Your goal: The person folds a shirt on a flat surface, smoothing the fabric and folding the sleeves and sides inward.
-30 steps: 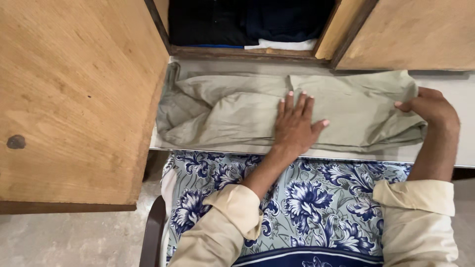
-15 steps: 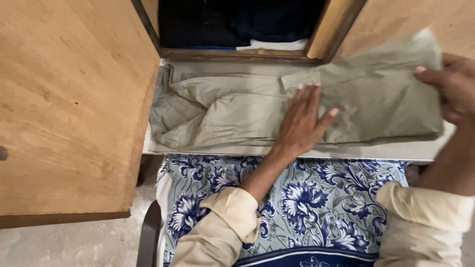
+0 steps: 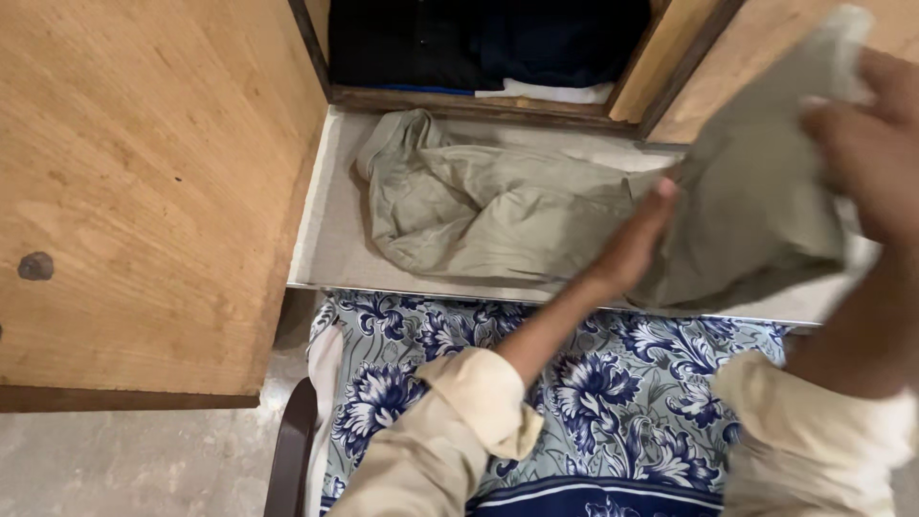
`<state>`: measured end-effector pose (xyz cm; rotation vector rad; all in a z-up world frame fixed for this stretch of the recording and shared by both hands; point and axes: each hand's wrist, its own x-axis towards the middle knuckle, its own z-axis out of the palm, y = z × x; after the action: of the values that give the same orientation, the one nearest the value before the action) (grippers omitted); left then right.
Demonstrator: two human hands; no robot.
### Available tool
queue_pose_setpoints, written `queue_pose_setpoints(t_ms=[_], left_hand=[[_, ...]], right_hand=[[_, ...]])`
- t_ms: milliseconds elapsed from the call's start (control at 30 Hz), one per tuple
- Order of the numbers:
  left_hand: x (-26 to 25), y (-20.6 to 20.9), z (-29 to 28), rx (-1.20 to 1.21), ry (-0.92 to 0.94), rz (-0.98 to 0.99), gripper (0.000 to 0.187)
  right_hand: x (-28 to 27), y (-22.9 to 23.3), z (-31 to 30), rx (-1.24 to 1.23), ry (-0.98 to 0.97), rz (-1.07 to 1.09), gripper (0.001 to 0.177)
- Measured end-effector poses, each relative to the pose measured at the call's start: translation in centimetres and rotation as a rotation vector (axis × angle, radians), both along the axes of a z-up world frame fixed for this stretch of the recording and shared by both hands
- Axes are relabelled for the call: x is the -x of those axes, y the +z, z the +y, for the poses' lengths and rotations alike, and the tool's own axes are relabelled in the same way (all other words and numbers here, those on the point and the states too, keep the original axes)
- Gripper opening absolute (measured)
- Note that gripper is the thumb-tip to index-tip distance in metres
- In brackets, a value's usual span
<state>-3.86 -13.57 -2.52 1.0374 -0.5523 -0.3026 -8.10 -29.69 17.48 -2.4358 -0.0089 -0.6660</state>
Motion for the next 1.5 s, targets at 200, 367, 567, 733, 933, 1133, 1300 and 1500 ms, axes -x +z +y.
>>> queue_pose_setpoints(t_ms=[200, 367, 567, 733, 933, 1133, 1300, 1500], left_hand=[[-3.0, 4.0, 13.2, 0.415, -0.135, 0.281, 0.103], [-5.3, 6.8, 25.1, -0.016, 0.266, 0.551, 0.074], [-8.1, 1.2, 30.2, 0.042, 0.08, 0.547, 0.061], [-7.7, 1.3, 31.0, -0.173, 0.195, 0.443, 0.07], [-4.8, 3.4, 31.8, -0.332, 0.436, 0.201, 0.095], [-4.2, 1.4, 32.0, -0.416, 0.485, 0.155, 0.073], [-4.3, 0.6, 31.5, -0.552, 0.684, 0.034, 0.066], [-2.5, 3.3, 29.9, -1.051, 0.792, -0.186, 0.066]], right_hand=[[-8.8, -4.1, 16.7, 0.214, 0.172, 0.022, 0.028], [-6.6, -5.1, 26.6, 0.034, 0.377, 0.178, 0.054], [-3.7, -8.4, 23.9, 0.07, 0.417, 0.116, 0.057], [-2.7, -12.0, 20.3, 0.289, 0.329, 0.324, 0.062], [-2.5, -15.2, 20.7, 0.426, 0.385, 0.31, 0.071], [-1.9, -16.9, 22.2, 0.54, 0.347, 0.273, 0.075], [-1.8, -17.0, 22.3, 0.561, 0.323, 0.136, 0.075], [-1.7, -16.9, 22.8, 0.556, 0.343, 0.2, 0.074]])
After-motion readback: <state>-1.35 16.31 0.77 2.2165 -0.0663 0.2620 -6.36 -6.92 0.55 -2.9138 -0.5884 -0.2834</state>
